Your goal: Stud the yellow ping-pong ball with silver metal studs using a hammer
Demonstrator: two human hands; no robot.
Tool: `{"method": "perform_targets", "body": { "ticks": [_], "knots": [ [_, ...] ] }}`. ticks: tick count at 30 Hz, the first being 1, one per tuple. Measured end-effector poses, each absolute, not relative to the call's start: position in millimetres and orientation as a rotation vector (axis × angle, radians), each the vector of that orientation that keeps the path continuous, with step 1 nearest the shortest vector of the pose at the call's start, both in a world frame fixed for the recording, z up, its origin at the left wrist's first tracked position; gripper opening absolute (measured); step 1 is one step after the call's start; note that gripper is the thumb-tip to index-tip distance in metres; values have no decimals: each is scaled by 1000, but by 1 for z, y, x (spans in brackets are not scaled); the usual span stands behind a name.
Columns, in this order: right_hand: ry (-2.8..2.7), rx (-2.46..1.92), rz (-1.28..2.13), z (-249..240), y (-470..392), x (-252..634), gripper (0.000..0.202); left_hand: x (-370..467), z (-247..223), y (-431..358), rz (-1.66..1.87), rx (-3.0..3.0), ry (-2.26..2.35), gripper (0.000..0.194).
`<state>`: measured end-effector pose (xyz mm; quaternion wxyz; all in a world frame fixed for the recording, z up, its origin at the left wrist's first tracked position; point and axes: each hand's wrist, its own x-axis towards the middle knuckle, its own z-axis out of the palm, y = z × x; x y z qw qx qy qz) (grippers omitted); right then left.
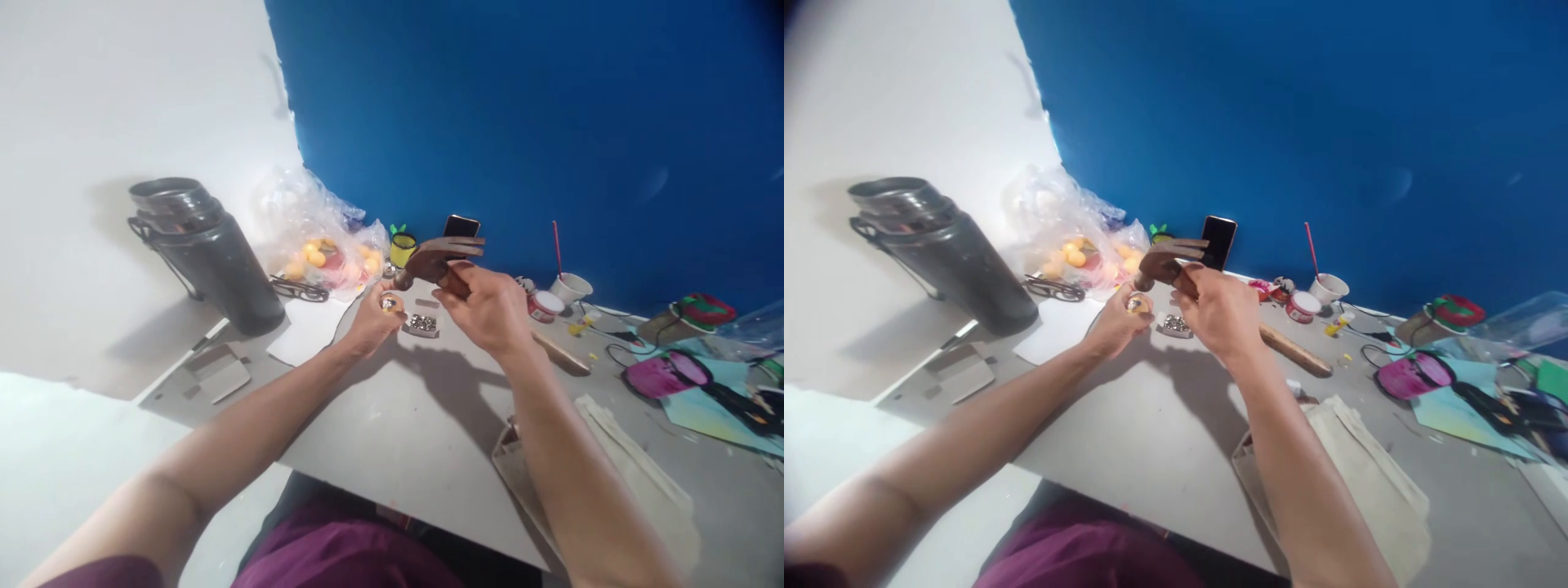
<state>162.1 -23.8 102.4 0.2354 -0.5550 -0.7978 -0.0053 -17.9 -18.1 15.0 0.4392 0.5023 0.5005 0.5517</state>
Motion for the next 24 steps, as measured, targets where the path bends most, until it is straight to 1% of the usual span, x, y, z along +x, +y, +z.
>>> {"method": "perform_targets", "body": {
  "ticks": [2, 5, 9, 12, 14, 16, 20, 22, 24],
  "knots": [
    [-2223, -1509, 2, 100, -23, 161, 21, -19, 15, -18, 1350, 1251, 1210, 45],
    [-2310, -1506, 11, 95, -20, 159, 17, -20, 18, -19, 1321, 1292, 1316, 39],
    [-2246, -1559, 20, 98, -10, 173, 20, -22, 23, -22, 1230, 1484, 1463, 39],
    [-2202, -1670, 91, 102, 4, 196, 20, -25, 21, -23, 1147, 1503, 1417, 41],
    [-2193, -1797, 172, 100, 14, 214, 17, -26, 17, -22, 1141, 1520, 1366, 40],
    [-2200, -1893, 336, 93, 24, 229, 14, -26, 13, -20, 1179, 1546, 1351, 39],
    [-2173, -1883, 715, 71, 36, 245, 10, -23, 12, -20, 1262, 1570, 1342, 39],
    [-2155, -1872, 787, 60, 40, 246, 10, -21, 15, -21, 1252, 1559, 1343, 38],
    [-2177, -1892, 775, 53, 43, 244, 12, -20, 17, -22, 1237, 1550, 1346, 37]
  ]
}}
